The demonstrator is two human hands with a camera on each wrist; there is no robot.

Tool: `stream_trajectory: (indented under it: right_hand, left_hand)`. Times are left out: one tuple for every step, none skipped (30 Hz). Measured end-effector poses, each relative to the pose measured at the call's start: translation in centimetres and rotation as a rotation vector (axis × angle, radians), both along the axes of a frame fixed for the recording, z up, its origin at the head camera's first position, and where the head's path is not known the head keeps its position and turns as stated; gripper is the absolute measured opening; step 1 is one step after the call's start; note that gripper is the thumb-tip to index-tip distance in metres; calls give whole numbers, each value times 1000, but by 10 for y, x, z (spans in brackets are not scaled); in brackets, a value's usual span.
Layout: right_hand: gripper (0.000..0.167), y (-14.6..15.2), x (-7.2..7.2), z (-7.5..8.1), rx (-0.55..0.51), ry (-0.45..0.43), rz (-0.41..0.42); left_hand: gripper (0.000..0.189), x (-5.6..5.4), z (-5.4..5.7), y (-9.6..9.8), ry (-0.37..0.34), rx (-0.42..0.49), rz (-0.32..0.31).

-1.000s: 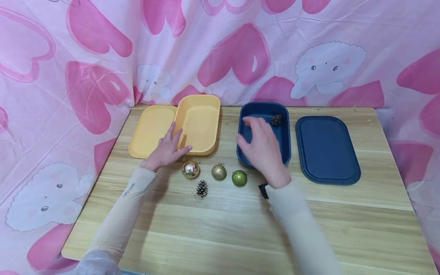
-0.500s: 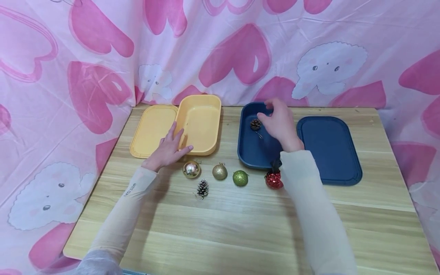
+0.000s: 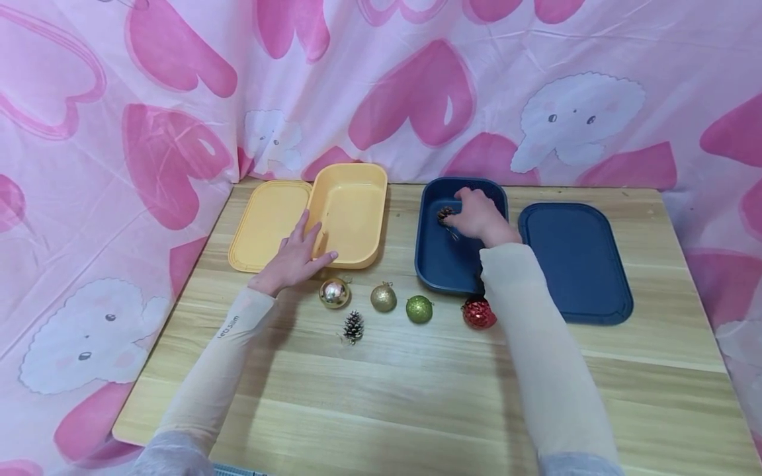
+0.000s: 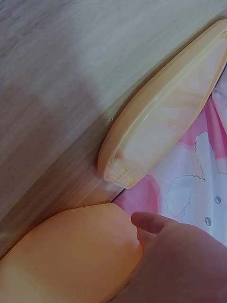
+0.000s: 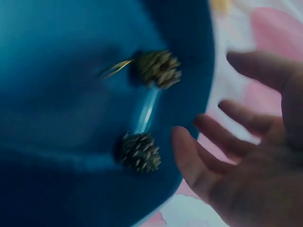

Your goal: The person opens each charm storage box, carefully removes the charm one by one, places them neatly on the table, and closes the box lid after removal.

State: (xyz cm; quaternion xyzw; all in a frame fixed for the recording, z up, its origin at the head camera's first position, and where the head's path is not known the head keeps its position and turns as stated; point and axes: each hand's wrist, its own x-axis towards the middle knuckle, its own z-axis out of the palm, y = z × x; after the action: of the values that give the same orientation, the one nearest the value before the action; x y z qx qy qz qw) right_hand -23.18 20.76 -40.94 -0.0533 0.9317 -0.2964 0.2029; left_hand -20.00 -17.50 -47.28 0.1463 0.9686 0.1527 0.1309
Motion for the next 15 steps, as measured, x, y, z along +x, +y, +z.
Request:
stream_trajectory:
  right_hand:
    - [66,-1,-1,-2,19,-8,30]
    - [67,-1,-1,-4,42,-14,52]
    - [68,-2,-1,-6,62,-21,67]
    - [69,-3,-2,-8,77,-28,79]
    - [70,-3,-2,-10,86,-35,89]
    - [72,-4,-2,-11,92,-45,101]
    - [73,-4,-3,-13,96,-55,111]
    - [75,-5,-3,-14,99,-65,121]
    - [76,-5,-4,-14,100,-74,131]
    - [78,-5,-5,-15,101,-81,141]
    - [79,-6,-5,-16,102,-88,148]
    - [79,-6,-6,-16,104,-92,154]
    - [80,-6,-7,-17,109,-91,157]
    - [79,-7,-8,-17,115,-88,158]
    - [79,-7,-9,-17,120,-82,158]
  left_hand:
    - [98,0,0,0,0,-2,3]
    - [99,0,0,0,-1,-3,3]
    - [98,0,0,0,-1,-5,2]
    - [98,0,0,0,-2,-6,2]
    - [98,0,0,0,-3,-8,1]
    - [98,0,0,0,-3,-9,-2]
    - [98,0,0,0,-4,-11,-3]
    - [98,1,0,1,-4,-10,-4]
    - [97,1,0,1,-3,-11,-4]
    - [97,1,0,0,-3,-10,-3]
    - [97,1,0,0,-2,-9,-4]
    - [97,1,1,0,-1,-8,-3]
    - [97,1,0,0,0,-7,-1]
    - [97,1,1,0,1,-6,0]
    - [97,1,1,0,1,-3,0]
